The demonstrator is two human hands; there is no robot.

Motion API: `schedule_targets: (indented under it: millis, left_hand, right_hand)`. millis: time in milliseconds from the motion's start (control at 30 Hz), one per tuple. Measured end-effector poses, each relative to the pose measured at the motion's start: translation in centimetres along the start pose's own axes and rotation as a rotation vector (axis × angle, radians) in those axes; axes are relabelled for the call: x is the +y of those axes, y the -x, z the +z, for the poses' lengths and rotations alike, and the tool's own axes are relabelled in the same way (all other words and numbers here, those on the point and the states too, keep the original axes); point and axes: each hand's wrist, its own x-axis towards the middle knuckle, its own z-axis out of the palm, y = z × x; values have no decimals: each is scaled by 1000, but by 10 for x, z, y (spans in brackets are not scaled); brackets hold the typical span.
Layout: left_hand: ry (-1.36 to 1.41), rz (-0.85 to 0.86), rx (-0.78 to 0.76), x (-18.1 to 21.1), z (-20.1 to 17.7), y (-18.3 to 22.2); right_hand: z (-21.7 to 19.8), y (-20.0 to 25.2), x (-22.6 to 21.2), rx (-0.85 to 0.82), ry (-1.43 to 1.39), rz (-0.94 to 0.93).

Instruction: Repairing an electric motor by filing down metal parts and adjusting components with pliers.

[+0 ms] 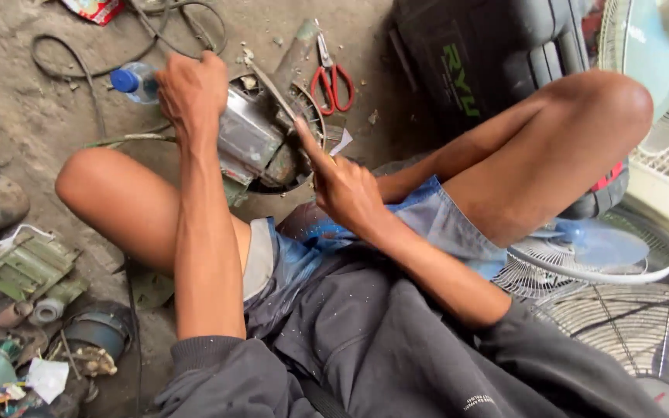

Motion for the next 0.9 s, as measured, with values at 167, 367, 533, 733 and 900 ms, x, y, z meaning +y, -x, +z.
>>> schedule_targets:
  millis: [167, 367, 533, 733, 900]
  left_hand:
    - [-21, 85, 79, -18, 20, -24]
    - [-28, 36, 109, -21, 32, -17]
    - [-31, 17, 63, 7, 3, -1]
    - [49, -5, -7, 8, -3, 11]
    - [-254, 577, 1017, -21, 65, 6]
  right_hand:
    - [-7, -110, 28, 191, -50, 19]
    - [-14, -52, 12, 157, -33, 3]
    - [-10, -59, 15, 55, 32, -2]
    - [-15, -110, 20, 312, -19, -37]
    - [-17, -11, 8, -183, -26, 174]
